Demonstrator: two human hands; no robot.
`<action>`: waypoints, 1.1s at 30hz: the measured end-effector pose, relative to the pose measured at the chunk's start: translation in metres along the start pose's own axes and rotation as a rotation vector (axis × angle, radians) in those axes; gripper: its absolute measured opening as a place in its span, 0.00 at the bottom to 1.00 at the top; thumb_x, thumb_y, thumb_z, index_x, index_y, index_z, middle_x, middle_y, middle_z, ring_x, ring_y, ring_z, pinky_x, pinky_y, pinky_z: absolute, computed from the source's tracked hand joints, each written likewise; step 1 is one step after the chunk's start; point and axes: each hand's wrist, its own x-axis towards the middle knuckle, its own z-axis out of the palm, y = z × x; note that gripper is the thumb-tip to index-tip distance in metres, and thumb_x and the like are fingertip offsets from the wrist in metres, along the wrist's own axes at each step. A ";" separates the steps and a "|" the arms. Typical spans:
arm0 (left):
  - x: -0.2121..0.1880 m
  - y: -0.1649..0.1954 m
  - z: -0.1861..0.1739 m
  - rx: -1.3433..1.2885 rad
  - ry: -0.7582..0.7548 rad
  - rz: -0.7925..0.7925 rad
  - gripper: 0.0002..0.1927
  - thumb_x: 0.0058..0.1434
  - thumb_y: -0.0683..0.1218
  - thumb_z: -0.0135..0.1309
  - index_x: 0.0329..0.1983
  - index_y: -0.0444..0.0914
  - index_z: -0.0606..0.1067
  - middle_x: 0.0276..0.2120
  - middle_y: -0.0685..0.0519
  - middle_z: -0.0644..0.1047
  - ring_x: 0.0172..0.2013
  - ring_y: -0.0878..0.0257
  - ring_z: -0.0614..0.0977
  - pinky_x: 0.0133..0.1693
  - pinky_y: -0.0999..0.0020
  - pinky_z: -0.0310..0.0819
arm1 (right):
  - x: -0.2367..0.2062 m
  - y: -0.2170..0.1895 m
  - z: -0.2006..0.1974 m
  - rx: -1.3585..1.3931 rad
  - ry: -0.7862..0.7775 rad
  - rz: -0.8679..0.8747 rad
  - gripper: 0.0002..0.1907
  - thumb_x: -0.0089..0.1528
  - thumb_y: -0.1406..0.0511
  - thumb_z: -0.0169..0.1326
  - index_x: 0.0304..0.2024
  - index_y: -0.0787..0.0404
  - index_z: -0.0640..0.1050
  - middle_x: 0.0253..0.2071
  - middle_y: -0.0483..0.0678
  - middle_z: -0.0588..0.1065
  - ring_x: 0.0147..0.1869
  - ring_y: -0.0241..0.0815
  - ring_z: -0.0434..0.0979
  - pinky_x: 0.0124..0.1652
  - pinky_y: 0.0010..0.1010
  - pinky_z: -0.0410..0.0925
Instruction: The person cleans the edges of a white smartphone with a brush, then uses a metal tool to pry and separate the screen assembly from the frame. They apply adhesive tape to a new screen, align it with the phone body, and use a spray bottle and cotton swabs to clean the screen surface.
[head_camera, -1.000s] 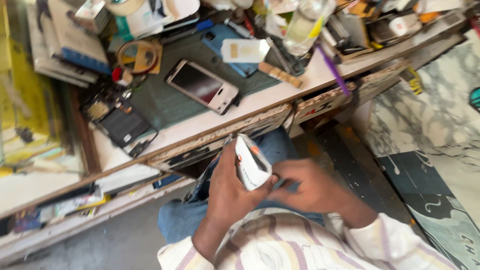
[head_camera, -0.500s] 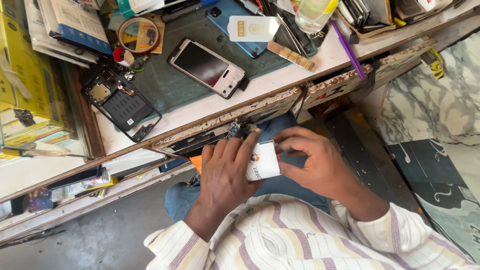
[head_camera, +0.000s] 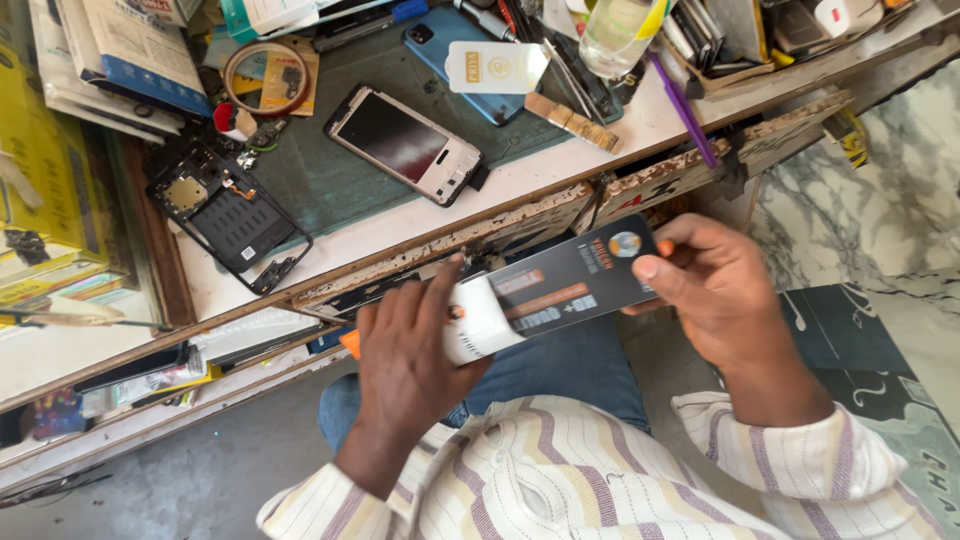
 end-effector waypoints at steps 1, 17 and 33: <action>-0.003 -0.006 0.000 -0.012 0.022 0.007 0.60 0.30 0.59 0.76 0.68 0.40 0.65 0.39 0.49 0.73 0.43 0.53 0.75 0.44 0.54 0.62 | -0.003 -0.008 0.000 -0.042 0.003 -0.083 0.06 0.64 0.71 0.59 0.40 0.65 0.74 0.39 0.49 0.79 0.37 0.36 0.81 0.36 0.31 0.79; -0.038 -0.016 0.021 -1.575 -0.369 -0.895 0.32 0.70 0.63 0.40 0.48 0.29 0.79 0.20 0.51 0.72 0.14 0.67 0.66 0.17 0.72 0.55 | -0.042 -0.046 0.043 -0.941 -0.566 -1.221 0.15 0.57 0.65 0.68 0.43 0.59 0.79 0.46 0.44 0.70 0.50 0.48 0.80 0.45 0.34 0.76; -0.041 0.001 0.026 -1.748 -0.077 -0.676 0.14 0.72 0.48 0.46 0.47 0.32 0.75 0.29 0.52 0.78 0.11 0.69 0.68 0.12 0.75 0.57 | -0.055 0.053 0.036 -0.085 -0.358 -0.354 0.60 0.54 0.63 0.75 0.79 0.52 0.51 0.74 0.56 0.63 0.79 0.46 0.65 0.73 0.41 0.67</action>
